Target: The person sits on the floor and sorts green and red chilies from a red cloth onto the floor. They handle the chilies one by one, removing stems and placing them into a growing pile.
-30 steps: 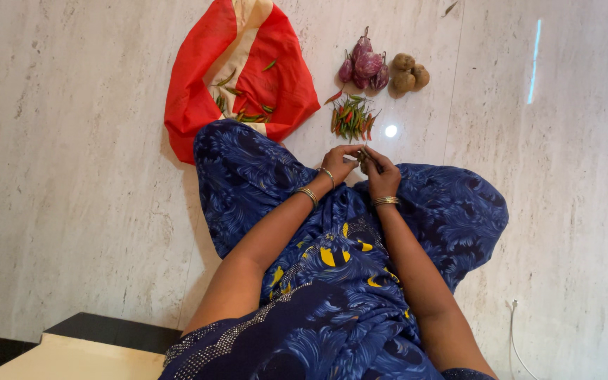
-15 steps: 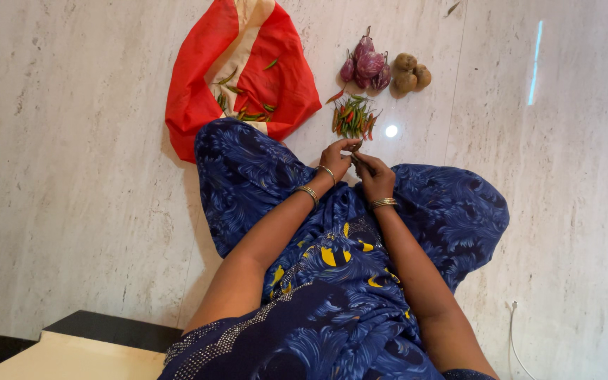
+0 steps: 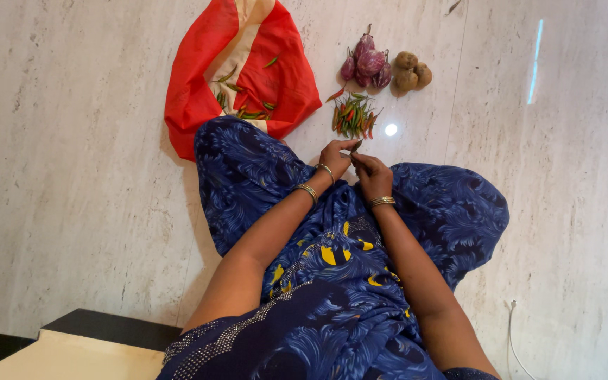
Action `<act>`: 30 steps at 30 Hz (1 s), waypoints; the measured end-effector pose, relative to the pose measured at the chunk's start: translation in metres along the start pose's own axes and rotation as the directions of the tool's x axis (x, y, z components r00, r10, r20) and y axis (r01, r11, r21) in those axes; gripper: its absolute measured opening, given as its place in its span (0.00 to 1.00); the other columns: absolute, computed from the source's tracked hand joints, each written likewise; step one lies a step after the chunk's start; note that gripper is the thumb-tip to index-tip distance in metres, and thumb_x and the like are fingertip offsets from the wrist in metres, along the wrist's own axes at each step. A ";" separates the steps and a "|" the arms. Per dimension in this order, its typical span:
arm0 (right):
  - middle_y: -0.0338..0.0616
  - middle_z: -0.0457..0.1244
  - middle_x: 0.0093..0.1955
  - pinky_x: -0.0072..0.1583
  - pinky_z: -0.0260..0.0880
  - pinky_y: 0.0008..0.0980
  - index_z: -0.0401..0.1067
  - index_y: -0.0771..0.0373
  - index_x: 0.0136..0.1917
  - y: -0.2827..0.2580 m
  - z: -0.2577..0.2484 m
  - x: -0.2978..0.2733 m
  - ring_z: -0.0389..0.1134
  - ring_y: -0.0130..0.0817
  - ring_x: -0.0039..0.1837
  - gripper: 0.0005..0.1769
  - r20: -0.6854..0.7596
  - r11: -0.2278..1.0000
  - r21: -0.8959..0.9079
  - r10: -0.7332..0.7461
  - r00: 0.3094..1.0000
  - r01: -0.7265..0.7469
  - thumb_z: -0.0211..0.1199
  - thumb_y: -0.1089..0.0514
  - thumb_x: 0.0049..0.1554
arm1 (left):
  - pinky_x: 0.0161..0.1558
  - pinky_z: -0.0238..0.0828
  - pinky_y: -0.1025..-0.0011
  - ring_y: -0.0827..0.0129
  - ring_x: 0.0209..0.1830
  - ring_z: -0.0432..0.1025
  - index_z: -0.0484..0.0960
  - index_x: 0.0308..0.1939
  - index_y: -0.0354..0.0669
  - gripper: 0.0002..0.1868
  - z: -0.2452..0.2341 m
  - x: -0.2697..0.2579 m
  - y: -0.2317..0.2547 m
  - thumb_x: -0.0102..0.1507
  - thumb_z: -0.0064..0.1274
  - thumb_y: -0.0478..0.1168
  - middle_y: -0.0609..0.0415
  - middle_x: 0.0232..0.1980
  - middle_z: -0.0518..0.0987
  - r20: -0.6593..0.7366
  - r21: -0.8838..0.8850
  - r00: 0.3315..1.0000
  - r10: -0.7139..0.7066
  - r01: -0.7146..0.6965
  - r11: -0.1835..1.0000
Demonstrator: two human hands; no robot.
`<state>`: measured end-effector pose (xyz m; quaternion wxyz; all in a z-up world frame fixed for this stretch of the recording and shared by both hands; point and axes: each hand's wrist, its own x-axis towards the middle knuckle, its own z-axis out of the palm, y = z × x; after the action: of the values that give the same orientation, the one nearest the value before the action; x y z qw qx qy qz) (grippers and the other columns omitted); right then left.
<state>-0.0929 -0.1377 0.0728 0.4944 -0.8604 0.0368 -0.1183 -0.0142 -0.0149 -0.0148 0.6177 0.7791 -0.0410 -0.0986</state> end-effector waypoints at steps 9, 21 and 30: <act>0.42 0.73 0.48 0.49 0.75 0.26 0.80 0.59 0.57 -0.004 0.000 0.000 0.75 0.27 0.46 0.12 -0.070 0.997 0.053 0.068 0.995 -0.065 0.67 0.65 0.59 | 0.47 0.81 0.72 0.64 0.46 0.82 0.84 0.57 0.45 0.25 0.001 -0.001 0.002 0.54 0.57 0.29 0.49 0.52 0.85 0.028 0.050 0.996 0.080 -0.082 0.995; 0.40 0.73 0.50 0.49 0.74 0.23 0.80 0.58 0.59 0.002 -0.003 0.007 0.73 0.21 0.46 0.14 -0.110 0.979 0.169 0.130 0.985 -0.111 0.66 0.64 0.59 | 0.45 0.79 0.70 0.65 0.40 0.83 0.86 0.55 0.44 0.24 0.001 -0.005 0.004 0.53 0.60 0.29 0.51 0.48 0.86 0.118 0.059 0.993 -0.029 0.022 0.998; 0.43 0.73 0.46 0.48 0.74 0.26 0.81 0.58 0.56 -0.001 -0.001 0.003 0.74 0.27 0.44 0.12 0.018 0.989 -0.001 0.147 0.989 -0.147 0.66 0.64 0.59 | 0.40 0.77 0.72 0.70 0.36 0.80 0.88 0.50 0.39 0.17 0.005 0.010 -0.025 0.58 0.59 0.38 0.49 0.40 0.87 0.020 -0.105 0.986 -0.165 0.167 0.980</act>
<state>-0.0907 -0.1387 0.0753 0.5023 -0.8563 0.0953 -0.0737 -0.0071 -0.0159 -0.0414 0.6477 0.7453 0.0261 -0.1561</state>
